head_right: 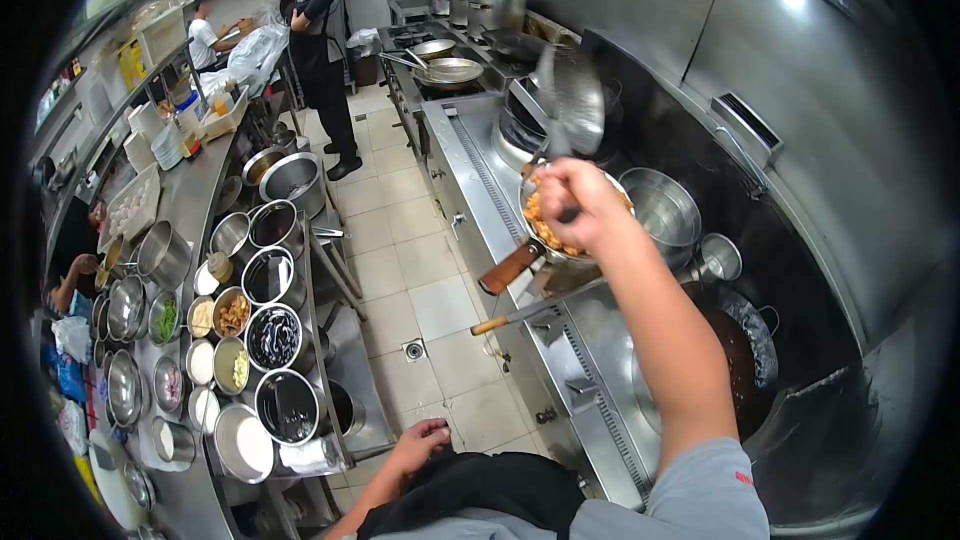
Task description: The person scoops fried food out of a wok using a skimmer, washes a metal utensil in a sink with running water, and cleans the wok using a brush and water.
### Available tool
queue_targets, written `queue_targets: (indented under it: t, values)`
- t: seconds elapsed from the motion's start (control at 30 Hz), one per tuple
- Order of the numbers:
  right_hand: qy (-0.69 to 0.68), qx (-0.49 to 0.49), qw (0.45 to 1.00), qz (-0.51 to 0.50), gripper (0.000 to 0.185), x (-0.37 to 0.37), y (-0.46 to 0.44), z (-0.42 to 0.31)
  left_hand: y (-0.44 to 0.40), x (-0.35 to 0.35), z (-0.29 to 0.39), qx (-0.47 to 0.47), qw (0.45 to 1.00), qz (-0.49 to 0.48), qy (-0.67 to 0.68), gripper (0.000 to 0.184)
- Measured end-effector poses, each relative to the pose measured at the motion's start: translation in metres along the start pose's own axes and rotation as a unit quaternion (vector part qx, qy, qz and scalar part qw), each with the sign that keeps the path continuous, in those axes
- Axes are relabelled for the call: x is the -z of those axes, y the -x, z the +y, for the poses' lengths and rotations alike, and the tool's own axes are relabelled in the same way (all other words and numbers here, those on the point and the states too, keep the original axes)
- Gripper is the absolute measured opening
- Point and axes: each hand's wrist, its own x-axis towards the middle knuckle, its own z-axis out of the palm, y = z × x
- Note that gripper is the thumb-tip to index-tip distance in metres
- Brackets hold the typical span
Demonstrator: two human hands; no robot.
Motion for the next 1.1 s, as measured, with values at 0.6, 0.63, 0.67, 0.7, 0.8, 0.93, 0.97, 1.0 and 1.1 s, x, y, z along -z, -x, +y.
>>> queue_targets:
  t: [0.6, 0.63, 0.67, 0.7, 0.8, 0.93, 0.97, 1.0, 1.1]
  values:
    - [-0.135, -0.016, 0.934, 0.330, 0.021, 0.093, -0.408, 0.142, 0.083, 0.122, 0.054, -0.171, 0.951, -0.146, 0.211, 0.057]
    - [-0.135, -0.023, 0.934, 0.331, 0.024, 0.104, -0.412, 0.137, 0.087, 0.119, 0.051, -0.174, 0.956, -0.131, 0.197, 0.061]
    - [-0.121, -0.033, 0.931, 0.343, 0.028, 0.111, -0.413, 0.129, 0.089, 0.114, 0.049, -0.179, 0.952, -0.089, 0.232, 0.061]
    - [-0.077, -0.043, 0.926, 0.366, 0.034, 0.104, -0.408, 0.126, 0.090, 0.112, 0.047, -0.185, 0.954, -0.089, 0.219, 0.059]
    - [0.026, -0.064, 0.907, 0.416, 0.052, 0.062, -0.384, 0.127, 0.103, 0.094, 0.036, -0.193, 0.963, -0.086, 0.167, 0.057]
    - [0.156, -0.064, 0.943, 0.287, 0.054, -0.017, -0.321, 0.149, 0.128, 0.058, 0.022, -0.225, 0.967, -0.056, 0.105, 0.061]
    - [0.196, -0.073, 0.956, 0.206, 0.055, -0.028, -0.311, 0.151, 0.136, 0.048, 0.016, -0.229, 0.969, -0.044, 0.083, 0.061]
    - [0.238, -0.080, 0.962, 0.109, 0.056, -0.034, -0.306, 0.149, 0.148, 0.040, 0.011, -0.209, 0.977, -0.020, 0.049, 0.057]
    - [0.274, -0.051, 0.960, 0.038, 0.070, -0.070, -0.266, 0.165, 0.176, 0.013, -0.024, -0.177, 0.981, 0.069, -0.046, 0.057]
